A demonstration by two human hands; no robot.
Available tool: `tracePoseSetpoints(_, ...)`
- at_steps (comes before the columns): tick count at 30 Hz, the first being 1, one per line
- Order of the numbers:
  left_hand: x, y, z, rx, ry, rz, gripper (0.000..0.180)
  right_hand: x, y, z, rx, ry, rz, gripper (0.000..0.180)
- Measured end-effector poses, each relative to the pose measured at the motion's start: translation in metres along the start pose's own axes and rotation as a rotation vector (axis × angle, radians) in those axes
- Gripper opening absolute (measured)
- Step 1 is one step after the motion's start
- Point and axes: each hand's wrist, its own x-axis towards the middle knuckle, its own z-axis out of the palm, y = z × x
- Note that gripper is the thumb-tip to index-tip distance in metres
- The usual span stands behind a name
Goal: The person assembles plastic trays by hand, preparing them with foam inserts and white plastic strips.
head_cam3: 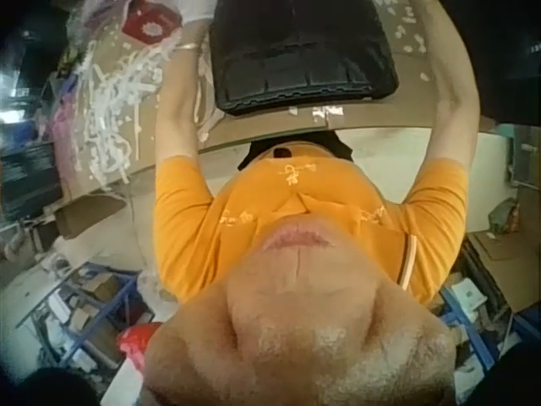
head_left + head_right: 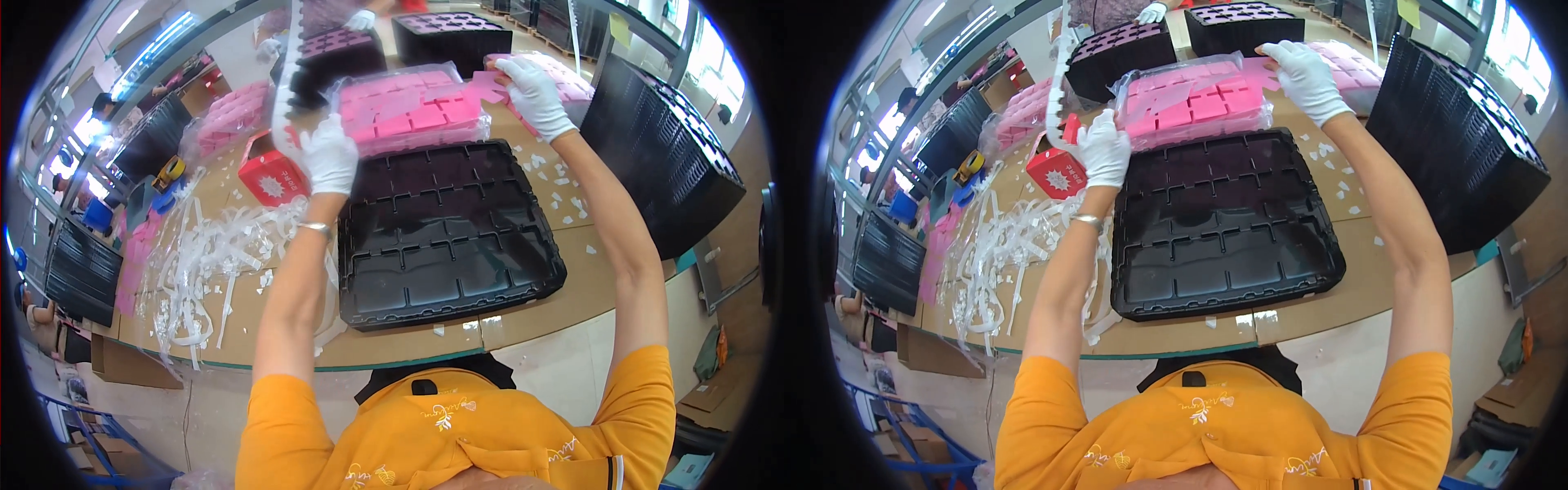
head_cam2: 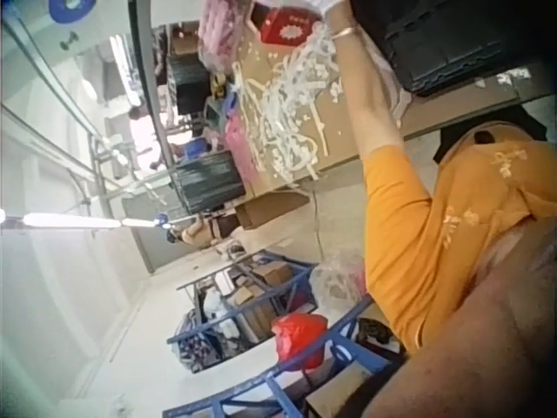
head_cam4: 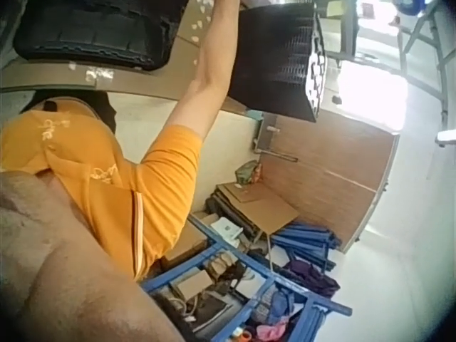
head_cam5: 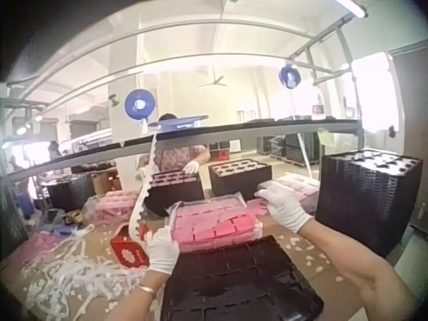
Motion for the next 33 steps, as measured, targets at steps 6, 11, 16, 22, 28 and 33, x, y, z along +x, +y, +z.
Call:
tracePoseSetpoints(6,-0.041,-0.011,-0.077,-0.257,-0.01,0.351,0.017,-0.068,-0.054,-0.059,-0.093,-0.147,-0.025,0.034)
tracePoseSetpoints(11,-0.073,-0.001,-0.142,-0.249,-0.169,0.453,0.022,-0.119,-0.111,-0.085,-0.057,-0.252,-0.057,0.041)
tracePoseSetpoints(16,-0.098,0.01,-0.167,-0.36,-0.177,0.508,0.027,-0.139,-0.148,-0.111,-0.024,-0.299,0.024,0.048)
tracePoseSetpoints(22,-0.107,0.013,-0.188,-0.363,-0.256,0.499,0.031,-0.149,-0.157,-0.128,-0.057,-0.368,0.067,0.041)
tracePoseSetpoints(28,-0.121,0.014,-0.221,-0.294,-0.341,0.471,0.029,-0.144,-0.166,-0.137,-0.072,-0.367,0.039,0.041)
tracePoseSetpoints(33,-0.13,0.013,-0.217,-0.318,-0.374,0.445,0.024,-0.143,-0.173,-0.132,-0.052,-0.392,0.032,0.04)
